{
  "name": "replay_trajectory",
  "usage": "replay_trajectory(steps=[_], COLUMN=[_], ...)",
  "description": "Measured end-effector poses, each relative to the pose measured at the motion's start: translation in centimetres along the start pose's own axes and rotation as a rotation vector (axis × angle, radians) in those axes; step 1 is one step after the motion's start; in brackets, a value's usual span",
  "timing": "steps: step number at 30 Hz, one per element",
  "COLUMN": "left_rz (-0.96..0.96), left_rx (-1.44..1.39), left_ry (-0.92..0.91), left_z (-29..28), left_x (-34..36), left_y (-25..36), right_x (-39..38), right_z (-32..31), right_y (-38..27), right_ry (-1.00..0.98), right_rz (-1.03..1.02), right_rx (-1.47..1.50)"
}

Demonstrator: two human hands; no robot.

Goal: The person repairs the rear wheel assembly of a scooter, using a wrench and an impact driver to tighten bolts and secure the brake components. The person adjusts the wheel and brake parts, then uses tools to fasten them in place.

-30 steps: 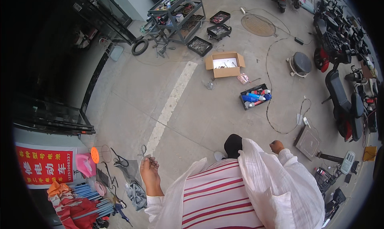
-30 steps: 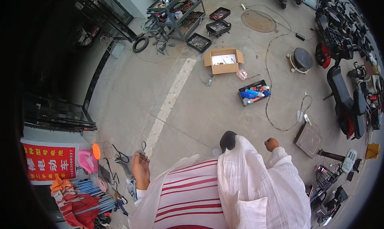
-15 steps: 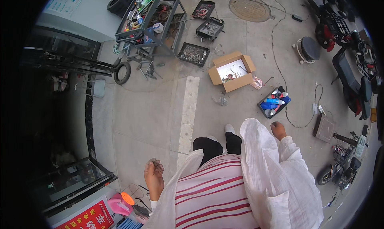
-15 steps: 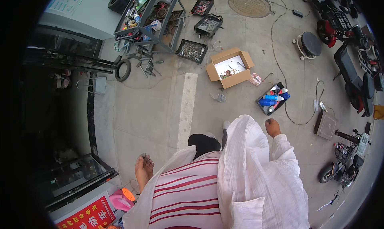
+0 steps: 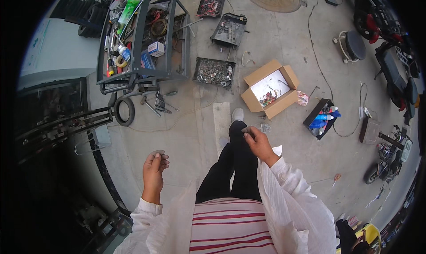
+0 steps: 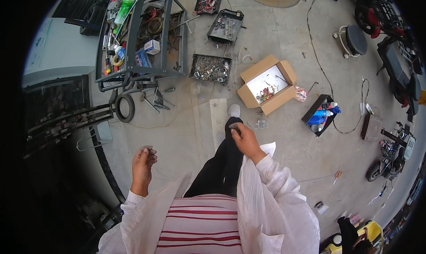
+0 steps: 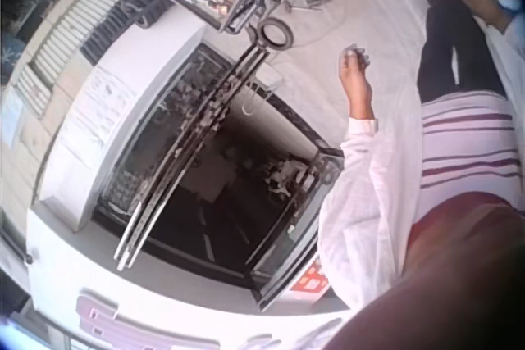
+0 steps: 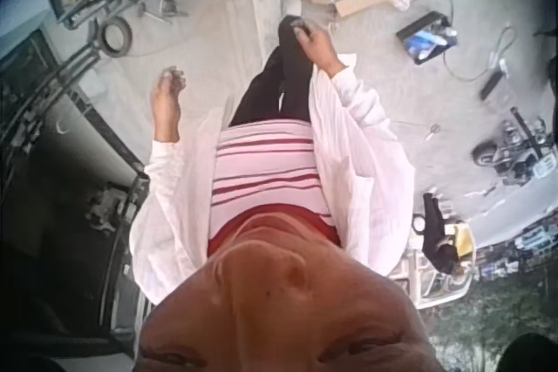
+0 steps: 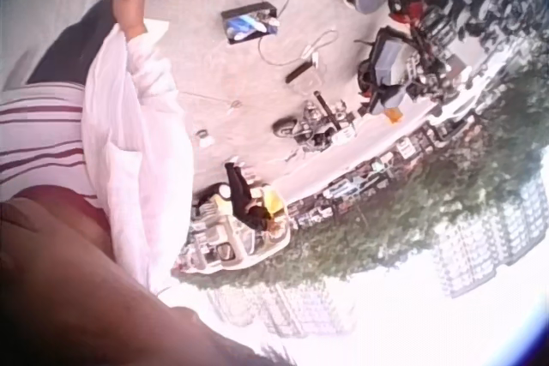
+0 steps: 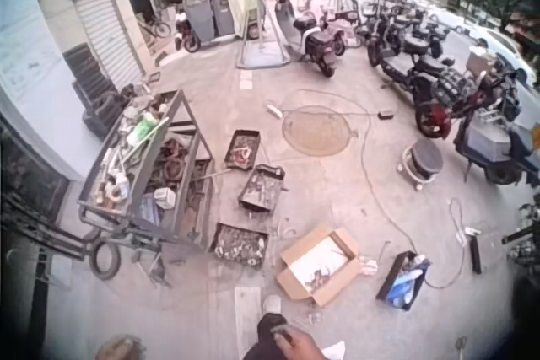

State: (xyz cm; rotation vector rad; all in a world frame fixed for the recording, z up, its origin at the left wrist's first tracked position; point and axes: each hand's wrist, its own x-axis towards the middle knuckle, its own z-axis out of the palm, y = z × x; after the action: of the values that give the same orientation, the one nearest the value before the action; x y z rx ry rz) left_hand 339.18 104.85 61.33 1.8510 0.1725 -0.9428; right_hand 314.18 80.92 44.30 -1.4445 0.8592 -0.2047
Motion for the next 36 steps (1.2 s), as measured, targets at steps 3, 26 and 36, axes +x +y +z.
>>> replay_trajectory(steps=[3,26,36], left_rz=[-0.029,0.595,0.507], left_rx=[0.111,1.581,1.196], left_ry=[-0.144,-0.495,-0.099], left_z=[3.1,23.0,23.4], left_x=[9.5,78.0,86.4], left_y=[1.3,-21.5,-25.7], right_x=[5.1,29.7,29.4], right_z=[6.1,33.3,37.2], right_y=[2.6,18.3,21.6], right_ry=[-0.047,-0.142,0.104], right_rz=[0.055,0.442,0.552], right_rx=[-0.011,-0.011,0.443])
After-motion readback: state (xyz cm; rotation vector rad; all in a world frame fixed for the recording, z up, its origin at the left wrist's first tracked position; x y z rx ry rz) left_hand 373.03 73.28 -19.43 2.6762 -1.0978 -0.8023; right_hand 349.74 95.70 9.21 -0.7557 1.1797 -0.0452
